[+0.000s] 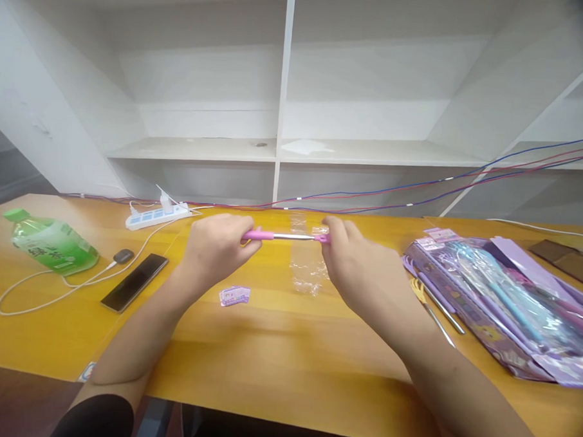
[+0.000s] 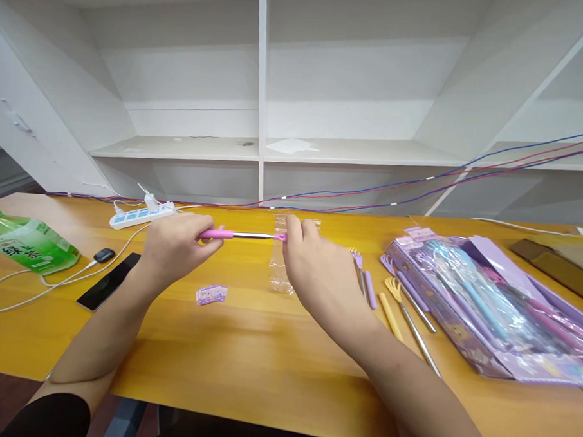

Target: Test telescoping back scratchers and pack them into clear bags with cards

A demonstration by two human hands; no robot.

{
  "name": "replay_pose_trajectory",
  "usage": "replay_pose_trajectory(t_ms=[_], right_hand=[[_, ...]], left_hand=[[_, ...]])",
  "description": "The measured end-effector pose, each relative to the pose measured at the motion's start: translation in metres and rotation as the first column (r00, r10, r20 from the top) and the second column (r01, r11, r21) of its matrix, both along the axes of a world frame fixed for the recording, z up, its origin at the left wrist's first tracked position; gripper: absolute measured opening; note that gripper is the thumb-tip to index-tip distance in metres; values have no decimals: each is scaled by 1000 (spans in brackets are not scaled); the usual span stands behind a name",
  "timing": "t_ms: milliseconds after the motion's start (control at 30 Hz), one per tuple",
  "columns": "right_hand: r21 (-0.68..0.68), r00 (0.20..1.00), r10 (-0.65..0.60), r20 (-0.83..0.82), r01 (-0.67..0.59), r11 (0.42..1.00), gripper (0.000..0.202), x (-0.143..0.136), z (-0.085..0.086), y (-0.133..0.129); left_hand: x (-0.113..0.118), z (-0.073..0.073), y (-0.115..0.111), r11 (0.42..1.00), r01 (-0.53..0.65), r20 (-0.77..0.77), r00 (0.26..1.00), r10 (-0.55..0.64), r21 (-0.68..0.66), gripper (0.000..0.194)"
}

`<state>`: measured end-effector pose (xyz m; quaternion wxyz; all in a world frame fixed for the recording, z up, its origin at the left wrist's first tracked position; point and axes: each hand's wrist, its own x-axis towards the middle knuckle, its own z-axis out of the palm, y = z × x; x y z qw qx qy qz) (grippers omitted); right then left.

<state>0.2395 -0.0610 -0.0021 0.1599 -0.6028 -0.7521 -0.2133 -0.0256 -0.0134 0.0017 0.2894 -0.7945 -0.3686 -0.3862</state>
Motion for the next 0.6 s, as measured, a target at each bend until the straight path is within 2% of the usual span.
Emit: replay_pose_trajectory(t_ms=[67, 133, 267, 367, 467, 600], right_hand=[[-120, 998, 48, 35, -43, 992, 23, 4, 2, -1], [-162, 996, 72, 59, -61, 985, 18, 7, 5, -2], [-146, 985, 88, 148, -66, 987, 26, 9, 12, -3], [-129, 985, 113, 133, -96, 987, 29, 7, 15, 1], [-152, 988, 118, 96, -103, 983, 29, 6, 12, 11], [-135, 991, 103, 86, -91, 987, 33, 10, 8, 20]], left_hand=[[-5, -1, 7, 999, -38, -35, 999, 37, -21, 43], [-7, -3, 13, 997, -71, -43, 997, 71, -1, 43], [-3, -7, 16, 990, -107, -55, 992, 112, 92, 38], [-1, -8, 13, 983, -115, -91, 988, 128, 143, 34], [-4, -9, 15, 982, -132, -116, 982, 148, 136, 35], [-11, -11, 29, 983, -140, -89, 984, 152, 120, 36]])
